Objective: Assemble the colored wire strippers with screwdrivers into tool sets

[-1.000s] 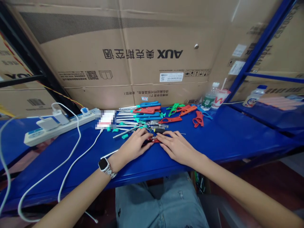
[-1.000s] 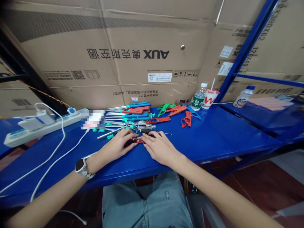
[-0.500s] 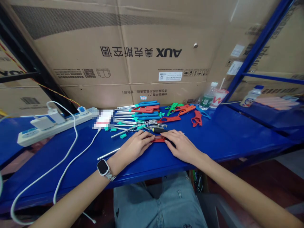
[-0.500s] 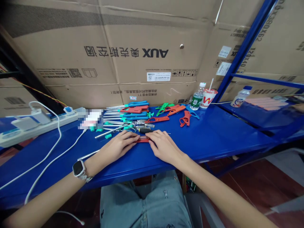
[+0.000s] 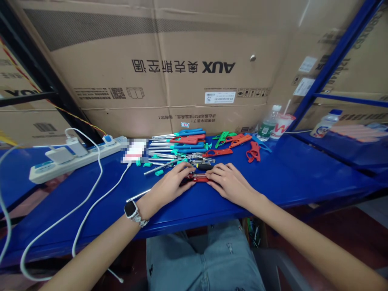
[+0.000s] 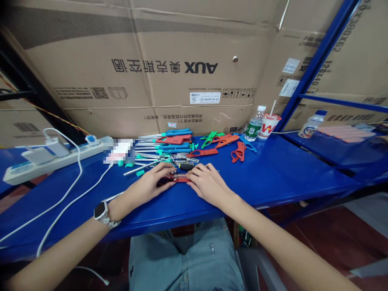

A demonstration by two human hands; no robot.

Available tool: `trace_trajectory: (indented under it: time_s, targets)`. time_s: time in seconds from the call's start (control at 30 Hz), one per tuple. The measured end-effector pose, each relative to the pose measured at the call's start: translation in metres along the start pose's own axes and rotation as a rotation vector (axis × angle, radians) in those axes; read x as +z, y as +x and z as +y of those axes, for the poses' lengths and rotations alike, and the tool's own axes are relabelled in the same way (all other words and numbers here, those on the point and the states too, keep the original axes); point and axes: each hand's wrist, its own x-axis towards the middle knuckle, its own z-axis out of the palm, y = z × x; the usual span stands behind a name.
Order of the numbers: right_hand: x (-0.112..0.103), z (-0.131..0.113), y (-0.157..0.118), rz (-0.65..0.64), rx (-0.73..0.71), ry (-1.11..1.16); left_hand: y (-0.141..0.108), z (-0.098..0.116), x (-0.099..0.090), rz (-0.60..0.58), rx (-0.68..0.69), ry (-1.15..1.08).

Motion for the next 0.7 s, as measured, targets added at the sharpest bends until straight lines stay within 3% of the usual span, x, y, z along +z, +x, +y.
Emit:
trace_trajectory:
  time_s: [0.37,0.57,0.7]
  targets:
    - [-0.004,0.006,0.000,-0.008,-0.052,-0.024,0.002,0.003,-0.002,-0.023,0.000,0.095]
    - [-0.003,0.004,0.000,0.004,-0.042,0.003,0.000,0.006,-0.014,0.093,-0.070,-0.006]
    - [0.001,0.003,-0.001,0.042,-0.035,0.017,0.009,0.005,-0.017,0.022,-0.130,0.038]
